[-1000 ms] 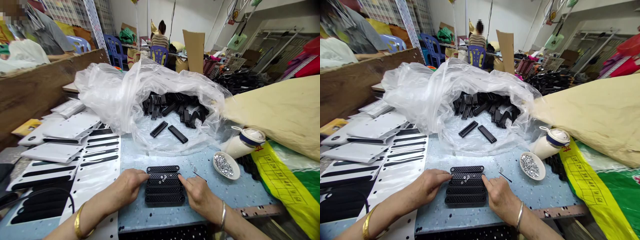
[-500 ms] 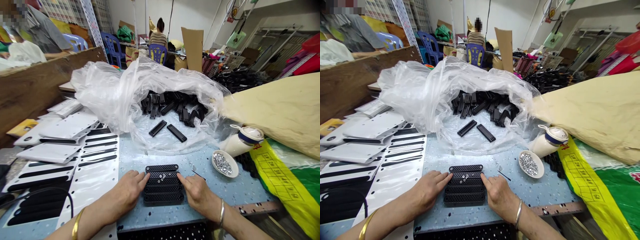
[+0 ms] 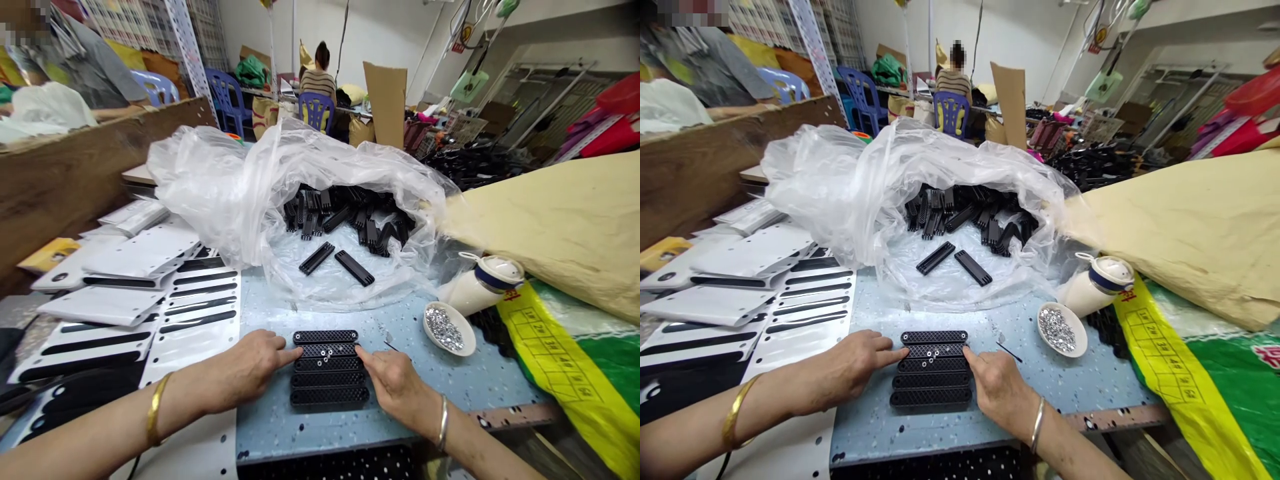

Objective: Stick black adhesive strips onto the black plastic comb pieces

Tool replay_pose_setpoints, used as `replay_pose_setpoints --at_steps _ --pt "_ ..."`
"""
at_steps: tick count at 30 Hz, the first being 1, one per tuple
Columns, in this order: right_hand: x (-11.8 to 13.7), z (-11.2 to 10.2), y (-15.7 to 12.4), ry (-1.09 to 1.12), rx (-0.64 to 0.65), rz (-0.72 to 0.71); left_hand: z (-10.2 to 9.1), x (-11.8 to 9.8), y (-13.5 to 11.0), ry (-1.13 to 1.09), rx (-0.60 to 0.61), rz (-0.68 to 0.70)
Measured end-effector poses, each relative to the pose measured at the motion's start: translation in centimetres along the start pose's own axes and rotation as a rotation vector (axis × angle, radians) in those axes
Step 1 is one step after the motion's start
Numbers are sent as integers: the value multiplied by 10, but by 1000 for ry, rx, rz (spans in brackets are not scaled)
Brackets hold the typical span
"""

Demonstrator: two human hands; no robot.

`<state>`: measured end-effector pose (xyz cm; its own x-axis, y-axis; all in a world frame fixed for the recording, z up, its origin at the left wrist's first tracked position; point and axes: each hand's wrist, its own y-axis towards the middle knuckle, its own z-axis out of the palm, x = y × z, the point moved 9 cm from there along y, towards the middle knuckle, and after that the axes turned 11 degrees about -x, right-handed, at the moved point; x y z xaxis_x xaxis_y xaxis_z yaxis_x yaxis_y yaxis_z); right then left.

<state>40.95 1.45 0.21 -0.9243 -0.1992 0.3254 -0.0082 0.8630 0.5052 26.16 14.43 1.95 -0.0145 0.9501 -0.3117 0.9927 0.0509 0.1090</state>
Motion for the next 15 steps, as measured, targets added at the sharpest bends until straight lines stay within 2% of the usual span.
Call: replay_pose_setpoints --at_steps 5,10,15 --pt "1 -2 -1 13 -34 -5 13 8 -20 75 -38 -65" --pt "-2 -1 1 77 -30 49 8 0 -10 22 -16 -36" --pt "-3 -2 2 122 -41 93 1 7 -4 -153 -22 -124"
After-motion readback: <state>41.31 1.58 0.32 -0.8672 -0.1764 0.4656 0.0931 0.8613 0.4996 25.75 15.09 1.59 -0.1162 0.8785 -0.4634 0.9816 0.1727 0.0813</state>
